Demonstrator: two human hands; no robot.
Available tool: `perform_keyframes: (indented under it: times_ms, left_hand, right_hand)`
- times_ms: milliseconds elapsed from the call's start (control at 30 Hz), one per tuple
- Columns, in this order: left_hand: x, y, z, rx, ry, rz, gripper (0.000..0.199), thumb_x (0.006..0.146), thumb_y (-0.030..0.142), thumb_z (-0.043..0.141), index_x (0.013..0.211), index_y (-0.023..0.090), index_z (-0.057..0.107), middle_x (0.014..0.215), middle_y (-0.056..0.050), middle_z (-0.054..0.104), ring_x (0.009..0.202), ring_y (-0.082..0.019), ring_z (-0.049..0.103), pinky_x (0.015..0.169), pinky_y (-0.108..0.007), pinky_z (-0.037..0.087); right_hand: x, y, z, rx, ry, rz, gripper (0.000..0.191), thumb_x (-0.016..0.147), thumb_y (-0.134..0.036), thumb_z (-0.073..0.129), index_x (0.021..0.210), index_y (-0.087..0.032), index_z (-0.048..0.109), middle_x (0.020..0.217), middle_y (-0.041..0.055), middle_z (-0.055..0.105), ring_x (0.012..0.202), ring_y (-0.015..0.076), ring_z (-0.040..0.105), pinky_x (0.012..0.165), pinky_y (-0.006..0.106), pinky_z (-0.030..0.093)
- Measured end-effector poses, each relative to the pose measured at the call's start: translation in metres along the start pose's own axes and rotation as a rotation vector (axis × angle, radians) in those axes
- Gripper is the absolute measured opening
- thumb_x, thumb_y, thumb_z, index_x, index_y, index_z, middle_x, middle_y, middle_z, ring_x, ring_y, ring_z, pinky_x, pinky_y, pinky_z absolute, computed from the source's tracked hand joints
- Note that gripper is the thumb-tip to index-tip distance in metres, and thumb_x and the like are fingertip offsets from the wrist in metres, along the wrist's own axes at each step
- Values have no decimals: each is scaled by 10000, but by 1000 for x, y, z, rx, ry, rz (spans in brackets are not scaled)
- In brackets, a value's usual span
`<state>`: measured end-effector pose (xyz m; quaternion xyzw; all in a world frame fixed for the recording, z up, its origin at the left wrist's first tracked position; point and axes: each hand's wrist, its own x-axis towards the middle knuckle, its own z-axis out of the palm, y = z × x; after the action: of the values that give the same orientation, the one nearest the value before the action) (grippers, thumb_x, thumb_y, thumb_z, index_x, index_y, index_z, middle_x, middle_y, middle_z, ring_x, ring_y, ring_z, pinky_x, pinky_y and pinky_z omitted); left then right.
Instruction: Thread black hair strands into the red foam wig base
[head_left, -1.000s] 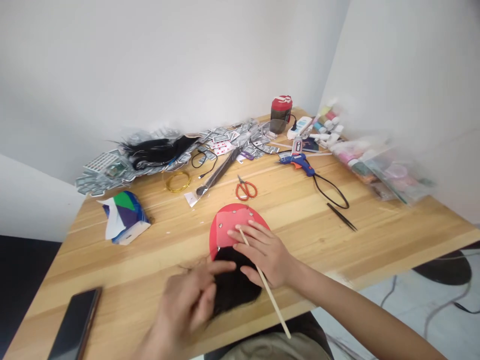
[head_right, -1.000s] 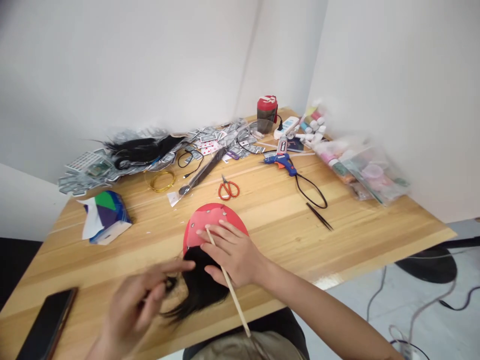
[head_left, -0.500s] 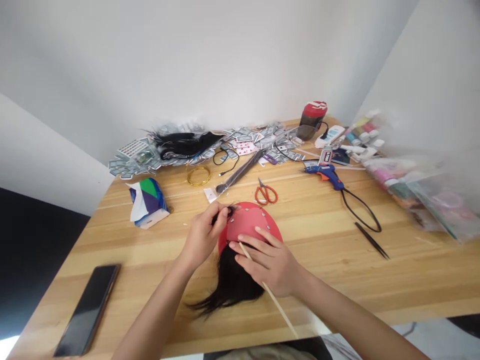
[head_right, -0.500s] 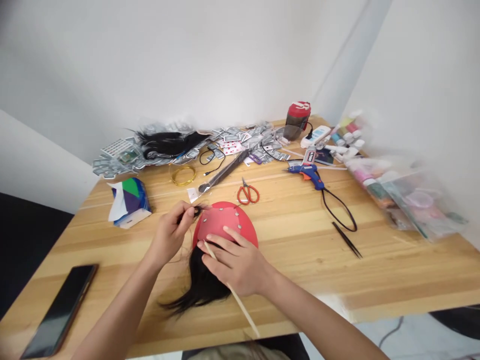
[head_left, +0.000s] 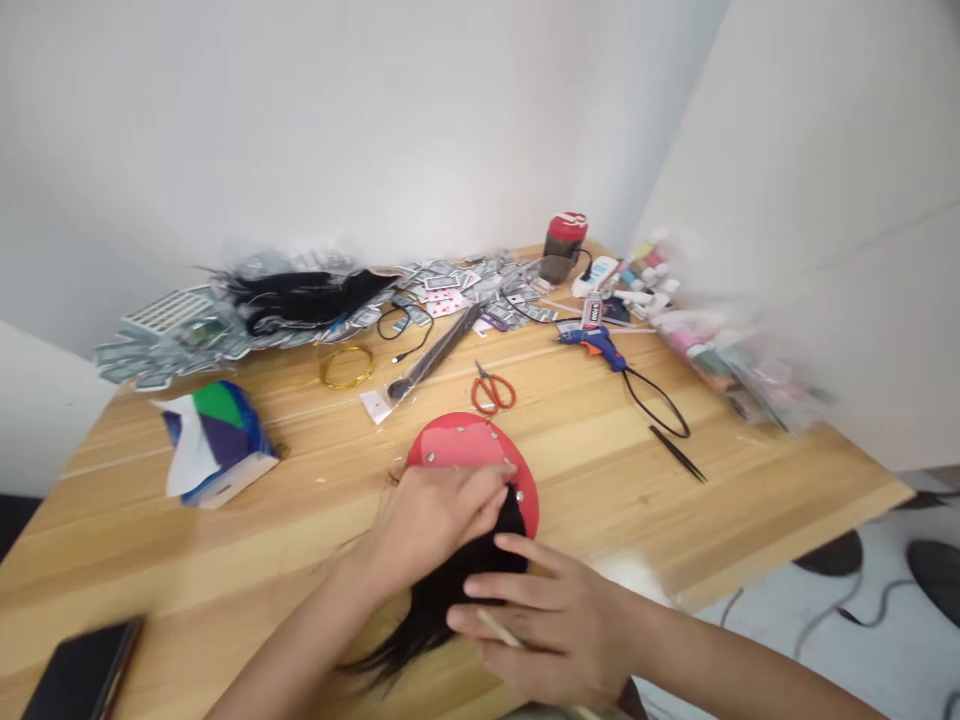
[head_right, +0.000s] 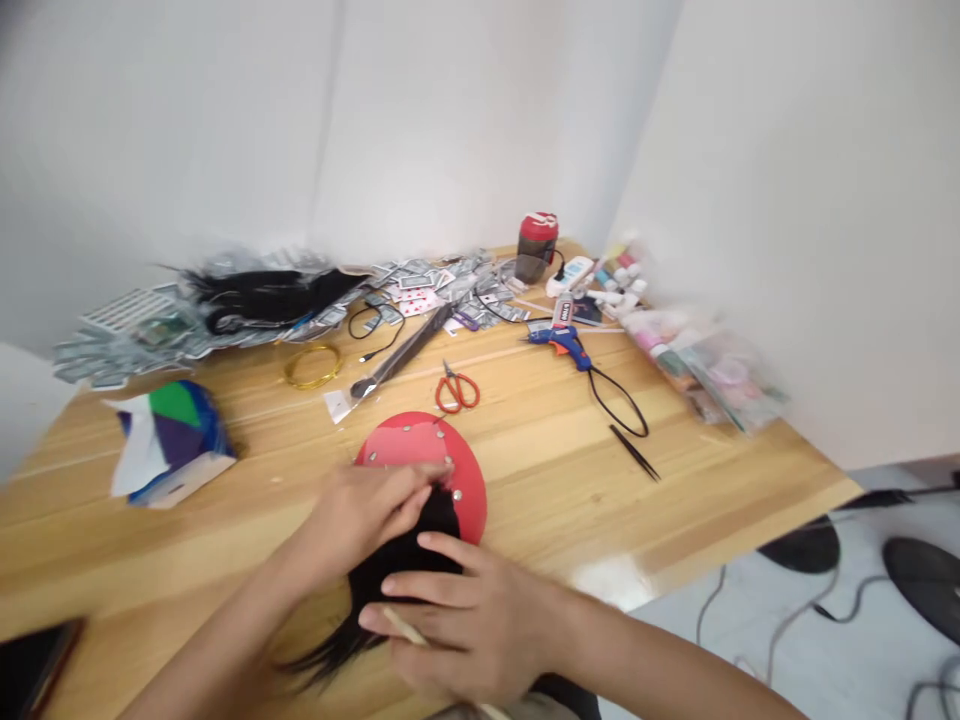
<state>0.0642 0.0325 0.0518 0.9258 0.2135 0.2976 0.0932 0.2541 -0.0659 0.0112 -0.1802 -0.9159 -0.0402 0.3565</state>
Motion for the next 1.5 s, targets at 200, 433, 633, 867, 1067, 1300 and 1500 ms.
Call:
perform_keyframes:
  times_ms: [200,433,633,867,1067,1300,1500]
  left_hand:
    - [-14,16,14,140,73,271,259,1021,104,461,805,181,582,1088,-96,815,512,-126,608,465,-308,370]
    - [-18,17,15,232,98,351,219,968,84,499,780,179,557,1062,-157,806,477,-146,548,454,-305,371]
    - [-15,19,14,210,60,325,276,1013,94,432,770,183,527,1008,-175,810,426,-123,516,418,-297,360]
    - [-9,22,12,176,48,289,320,1039,96,396,753,185,509,940,-179,808,380,-101,500,387,-280,356]
    - [-10,21,12,175,11,289,334,1038,93,390,738,199,491,941,-164,808,365,-103,467,374,-283,348]
    - [-5,19,10,131,4,273,306,1044,100,392,771,190,495,912,-176,806,361,-100,495,373,-276,352]
    - [-3,22,10,141,12,266,309,1036,100,389,760,192,492,856,-173,808,353,-96,509,368,-265,366]
  right_hand:
    - [-2,14,-47,248,563,768,340,1095,-183,403,1339,-256,628,1242,86,770,1125,206,723,984,384,589]
    - [21,51,-8,909,727,948,283,1028,-423,608,1099,-218,789,866,49,744,665,128,670,615,255,581]
    - [17,46,11,954,804,1009,142,979,-339,687,939,-204,670,762,7,697,548,92,600,510,194,509]
    - [5,31,17,709,808,928,88,965,-162,622,936,-237,584,895,35,657,702,136,648,615,246,546]
    - [1,32,16,675,734,924,182,903,-75,611,922,-243,542,850,15,655,670,128,657,566,223,515]
    - [-5,31,16,574,708,917,228,845,-42,598,903,-249,523,811,2,649,673,133,642,560,220,500]
    - [-7,30,18,474,674,849,237,805,-48,603,897,-252,525,787,17,649,678,161,652,565,247,506]
